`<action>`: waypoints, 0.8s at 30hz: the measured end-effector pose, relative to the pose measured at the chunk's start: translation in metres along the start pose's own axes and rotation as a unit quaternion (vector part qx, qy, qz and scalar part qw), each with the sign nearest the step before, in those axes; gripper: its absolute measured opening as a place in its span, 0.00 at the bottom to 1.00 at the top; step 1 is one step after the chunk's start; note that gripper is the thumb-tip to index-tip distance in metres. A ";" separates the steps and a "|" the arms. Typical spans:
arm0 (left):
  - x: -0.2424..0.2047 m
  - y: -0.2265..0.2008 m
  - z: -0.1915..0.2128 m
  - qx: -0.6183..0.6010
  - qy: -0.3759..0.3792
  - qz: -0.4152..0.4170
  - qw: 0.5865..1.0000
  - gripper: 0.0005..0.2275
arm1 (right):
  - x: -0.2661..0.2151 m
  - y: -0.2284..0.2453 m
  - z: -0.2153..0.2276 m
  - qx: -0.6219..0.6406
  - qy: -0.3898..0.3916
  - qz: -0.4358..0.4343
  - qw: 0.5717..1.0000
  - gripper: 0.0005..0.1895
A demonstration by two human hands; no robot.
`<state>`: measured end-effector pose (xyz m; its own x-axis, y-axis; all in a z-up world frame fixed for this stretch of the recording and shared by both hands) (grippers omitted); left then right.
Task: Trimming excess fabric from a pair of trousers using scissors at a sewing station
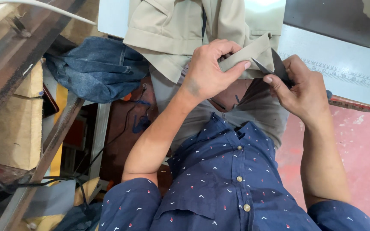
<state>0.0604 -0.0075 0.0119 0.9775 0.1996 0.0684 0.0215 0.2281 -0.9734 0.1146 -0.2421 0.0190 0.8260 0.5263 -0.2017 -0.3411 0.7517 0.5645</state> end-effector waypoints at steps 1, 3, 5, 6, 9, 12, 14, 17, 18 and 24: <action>-0.001 -0.001 0.000 -0.003 0.001 -0.002 1.000 0.04 | -0.001 0.001 0.000 0.012 -0.001 0.008 1.000 0.23; -0.001 -0.002 0.001 -0.005 0.003 -0.004 1.000 0.03 | -0.002 0.000 -0.002 0.024 -0.001 0.015 1.000 0.22; -0.001 -0.004 0.002 -0.004 0.003 -0.021 1.000 0.03 | -0.002 -0.004 -0.005 0.010 0.003 -0.001 1.000 0.22; -0.001 -0.003 0.001 -0.003 0.003 -0.021 1.000 0.03 | -0.001 -0.004 -0.005 0.011 0.003 -0.001 1.000 0.22; -0.001 -0.003 0.001 0.014 0.005 -0.020 1.000 0.03 | -0.002 -0.004 -0.006 0.009 0.004 0.000 1.000 0.21; -0.001 -0.006 0.002 0.023 0.010 -0.017 1.000 0.03 | -0.002 0.001 -0.007 0.027 0.012 0.012 1.000 0.20; -0.002 -0.006 0.002 0.030 0.013 -0.014 0.999 0.03 | -0.002 0.004 -0.007 0.038 0.013 0.004 0.999 0.20; -0.002 -0.005 0.003 0.054 0.018 -0.029 0.998 0.04 | -0.002 0.001 -0.008 0.021 -0.001 0.004 1.000 0.21; -0.001 -0.004 0.003 0.055 0.018 -0.029 0.998 0.04 | -0.002 0.002 -0.009 0.021 -0.001 0.004 1.000 0.21; -0.001 -0.003 0.006 0.065 0.019 0.003 0.998 0.06 | 0.001 0.000 -0.015 0.009 -0.009 0.008 1.000 0.19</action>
<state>0.0576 -0.0025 0.0162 0.9847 0.1663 0.0513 -0.0100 0.3482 -0.9374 0.1084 -0.2357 0.0074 0.8288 0.5306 -0.1776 -0.3465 0.7359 0.5817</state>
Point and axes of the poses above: each hand's wrist, its own x-axis towards the middle knuckle, its own z-axis out of the back of the hand, y = z × x, the point moved 2 cm from there along x, towards the middle knuckle, and after that the axes turned 2 degrees about -x, right-handed, at the moved point
